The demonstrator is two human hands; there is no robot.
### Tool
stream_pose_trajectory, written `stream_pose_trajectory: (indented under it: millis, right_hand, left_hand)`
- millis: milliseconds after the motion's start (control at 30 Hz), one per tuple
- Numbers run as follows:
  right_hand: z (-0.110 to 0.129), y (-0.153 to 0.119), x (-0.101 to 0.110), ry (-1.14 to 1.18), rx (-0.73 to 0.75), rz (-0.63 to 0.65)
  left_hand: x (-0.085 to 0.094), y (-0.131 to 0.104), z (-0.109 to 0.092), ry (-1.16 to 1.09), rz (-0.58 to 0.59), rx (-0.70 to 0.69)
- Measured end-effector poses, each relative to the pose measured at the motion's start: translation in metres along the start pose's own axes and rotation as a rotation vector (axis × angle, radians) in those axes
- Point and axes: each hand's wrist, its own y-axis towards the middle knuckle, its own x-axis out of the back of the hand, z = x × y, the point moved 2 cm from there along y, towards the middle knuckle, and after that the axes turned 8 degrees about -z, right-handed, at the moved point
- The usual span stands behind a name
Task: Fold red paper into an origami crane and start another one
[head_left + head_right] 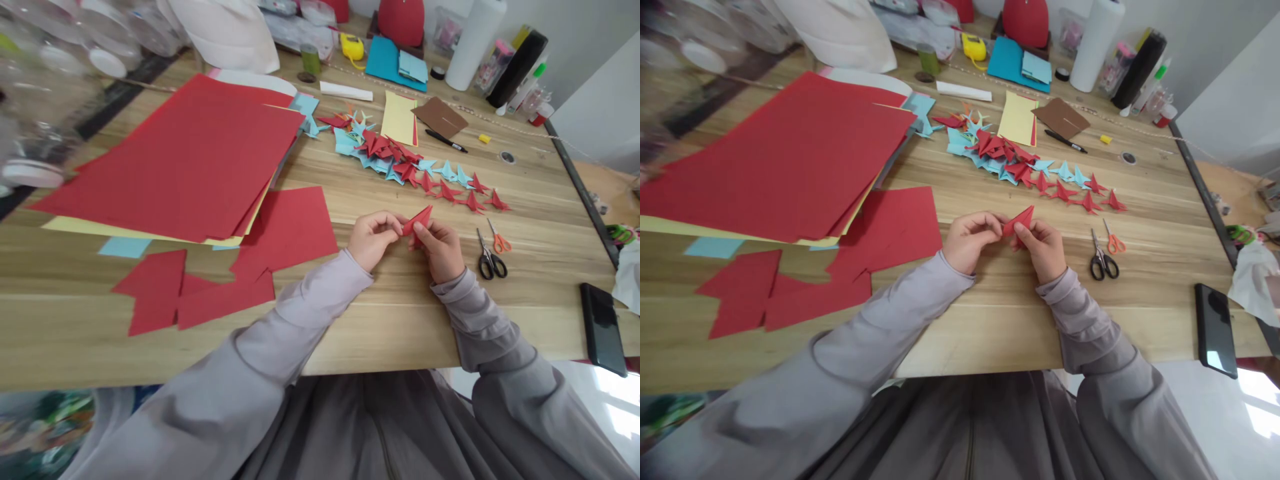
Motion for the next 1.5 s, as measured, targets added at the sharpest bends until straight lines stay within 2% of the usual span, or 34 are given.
stream_pose_trajectory:
  millis: [167,267,867,1067,1300,1500]
  right_hand:
    - [0.0003,0.0023,0.0015,0.080,-0.089,-0.029]
    - [0.0009,0.0026,0.0016,0.087,-0.094,-0.031]
    - [-0.0008,0.0020,0.0024,0.036,-0.082,-0.020]
    - [0.0017,0.0019,0.0015,0.069,-0.100,-0.048]
    - [0.0026,0.0020,0.0024,0.060,-0.117,-0.047]
    - [0.0031,0.0023,0.0031,0.029,-0.126,-0.089]
  left_hand:
    - [-0.0018,-0.0015,0.0000,-0.135,-0.022,0.167]
    - [-0.0039,-0.0023,-0.0006,-0.168,-0.028,0.215]
    - [-0.0029,-0.0031,0.0010,-0.081,-0.011,0.142]
    - [-0.0024,-0.0006,0.0020,-0.031,0.066,-0.009]
    - [-0.0011,-0.0052,-0.0028,0.251,0.118,-0.327]
    - [0.0018,-0.0041,-0.0013,0.388,0.163,-0.479]
